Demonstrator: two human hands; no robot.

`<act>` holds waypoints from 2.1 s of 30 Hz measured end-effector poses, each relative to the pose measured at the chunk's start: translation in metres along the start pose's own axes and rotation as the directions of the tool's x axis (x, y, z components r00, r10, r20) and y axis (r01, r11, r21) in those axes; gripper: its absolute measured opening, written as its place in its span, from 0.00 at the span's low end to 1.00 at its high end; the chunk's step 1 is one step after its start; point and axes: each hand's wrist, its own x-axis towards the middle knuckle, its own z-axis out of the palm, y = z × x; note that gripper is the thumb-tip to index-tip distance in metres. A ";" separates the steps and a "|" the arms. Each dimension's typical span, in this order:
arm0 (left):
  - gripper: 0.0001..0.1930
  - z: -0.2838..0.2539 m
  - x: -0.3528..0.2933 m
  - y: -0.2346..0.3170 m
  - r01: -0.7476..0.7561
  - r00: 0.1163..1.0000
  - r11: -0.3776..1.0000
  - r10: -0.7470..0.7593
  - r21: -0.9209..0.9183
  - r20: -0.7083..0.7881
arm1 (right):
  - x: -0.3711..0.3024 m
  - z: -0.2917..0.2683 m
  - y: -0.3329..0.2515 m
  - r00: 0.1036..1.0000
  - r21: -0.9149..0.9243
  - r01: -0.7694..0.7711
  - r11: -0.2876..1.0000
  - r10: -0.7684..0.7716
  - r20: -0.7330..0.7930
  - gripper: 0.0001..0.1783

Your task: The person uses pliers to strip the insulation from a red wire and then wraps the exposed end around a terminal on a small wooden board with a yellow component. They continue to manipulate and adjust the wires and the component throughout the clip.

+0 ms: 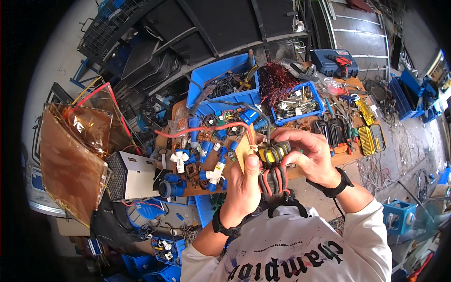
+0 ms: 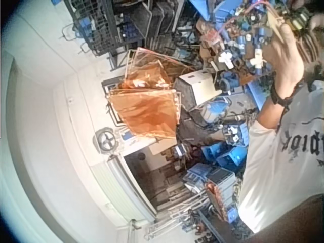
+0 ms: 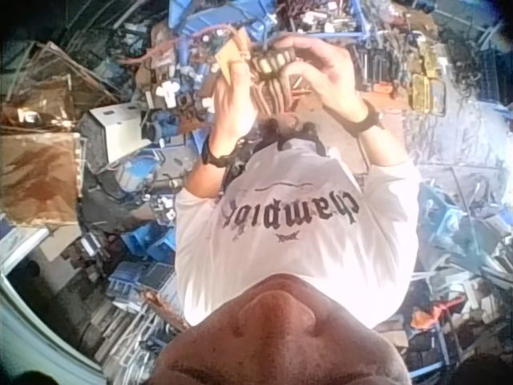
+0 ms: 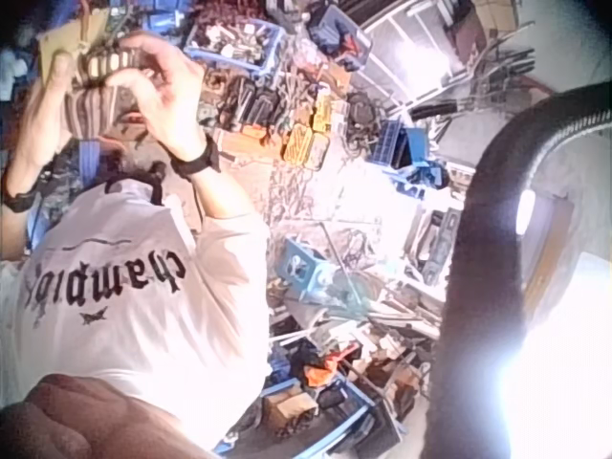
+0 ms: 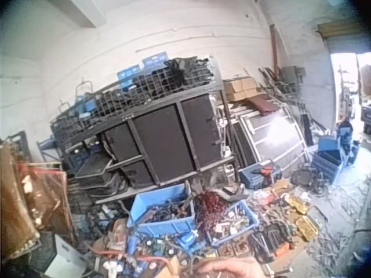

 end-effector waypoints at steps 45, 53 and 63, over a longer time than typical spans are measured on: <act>0.40 0.006 0.007 -0.003 0.019 0.998 0.998 -0.023 0.060 0.067 | -0.003 -0.005 0.001 0.996 -0.218 0.081 0.973 -0.073 0.043 0.24; 0.40 0.005 0.012 -0.005 0.027 0.997 1.000 -0.026 -0.006 0.078 | -0.003 -0.011 0.000 0.997 -0.112 0.051 0.992 -0.044 0.056 0.24; 0.45 0.011 0.007 0.003 0.065 0.991 0.996 -0.058 -0.056 0.118 | -0.011 -0.020 0.005 0.993 0.002 0.078 0.997 -0.078 0.084 0.22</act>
